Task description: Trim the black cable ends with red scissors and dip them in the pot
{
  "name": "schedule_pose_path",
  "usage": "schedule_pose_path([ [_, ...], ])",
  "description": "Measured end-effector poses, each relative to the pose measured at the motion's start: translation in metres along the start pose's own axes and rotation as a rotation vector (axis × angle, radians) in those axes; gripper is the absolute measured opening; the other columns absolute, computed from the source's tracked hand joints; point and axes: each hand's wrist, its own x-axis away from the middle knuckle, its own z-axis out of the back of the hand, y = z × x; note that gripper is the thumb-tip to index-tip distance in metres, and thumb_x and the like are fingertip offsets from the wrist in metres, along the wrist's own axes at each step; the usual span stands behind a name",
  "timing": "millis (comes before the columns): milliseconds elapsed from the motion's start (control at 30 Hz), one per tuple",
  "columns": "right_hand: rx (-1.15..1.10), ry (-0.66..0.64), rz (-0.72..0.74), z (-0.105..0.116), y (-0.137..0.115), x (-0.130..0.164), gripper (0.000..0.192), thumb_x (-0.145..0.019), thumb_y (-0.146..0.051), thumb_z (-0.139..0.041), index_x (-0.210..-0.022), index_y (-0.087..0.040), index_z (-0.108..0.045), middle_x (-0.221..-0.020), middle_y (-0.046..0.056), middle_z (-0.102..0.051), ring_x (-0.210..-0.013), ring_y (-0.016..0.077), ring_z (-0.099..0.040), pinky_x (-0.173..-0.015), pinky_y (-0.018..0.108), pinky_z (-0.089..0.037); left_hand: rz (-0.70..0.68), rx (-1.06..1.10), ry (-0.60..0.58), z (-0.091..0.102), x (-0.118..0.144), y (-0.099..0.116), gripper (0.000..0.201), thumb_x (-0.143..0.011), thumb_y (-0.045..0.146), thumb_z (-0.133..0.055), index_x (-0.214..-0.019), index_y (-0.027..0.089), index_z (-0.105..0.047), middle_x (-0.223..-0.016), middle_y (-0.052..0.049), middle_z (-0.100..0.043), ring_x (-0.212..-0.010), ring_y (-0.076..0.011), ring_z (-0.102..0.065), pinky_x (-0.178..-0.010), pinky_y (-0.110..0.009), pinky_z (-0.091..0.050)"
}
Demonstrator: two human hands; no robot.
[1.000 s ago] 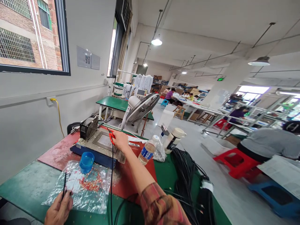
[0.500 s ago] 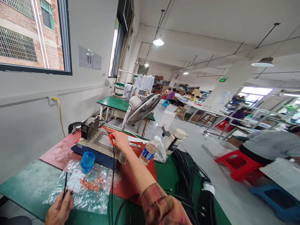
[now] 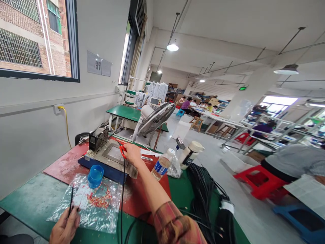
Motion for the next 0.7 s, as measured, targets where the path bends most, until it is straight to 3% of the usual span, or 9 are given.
schedule_pose_path([
  [133,-0.015,-0.008,0.000,-0.002,-0.001,-0.001,0.024,-0.083,-0.034,-0.050,-0.066,-0.020,-0.059,-0.067,-0.001,-0.061,-0.063,0.0113,-0.050,-0.052,0.024,-0.019,0.123,0.087,-0.099,0.004,-0.004,-0.012,0.056,-0.056,0.071,-0.062,-0.074,0.019,-0.063,-0.055,0.000,-0.056,-0.045,-0.0147,-0.051,-0.040,-0.023,-0.039],
  [433,-0.075,0.051,-0.123,-0.010,0.007,0.001,0.019,-0.083,-0.033,-0.050,-0.073,-0.021,-0.061,-0.072,-0.001,-0.063,-0.066,0.0125,-0.050,-0.053,0.023,-0.020,0.105,0.094,-0.122,0.003,0.001,-0.010,0.057,-0.060,0.070,-0.061,-0.081,0.017,-0.062,-0.050,0.003,-0.049,-0.040,-0.0108,-0.039,-0.036,-0.022,-0.032],
  [700,-0.157,0.111,-0.283,-0.016,0.010,0.011,0.023,-0.084,-0.039,-0.052,-0.075,-0.019,-0.060,-0.071,-0.001,-0.061,-0.066,0.0125,-0.049,-0.054,0.022,-0.022,0.076,0.025,-0.122,0.006,-0.002,-0.012,0.056,-0.060,0.070,-0.060,-0.081,0.019,-0.062,-0.053,0.003,-0.049,-0.046,-0.0130,-0.044,-0.041,-0.022,-0.036],
])
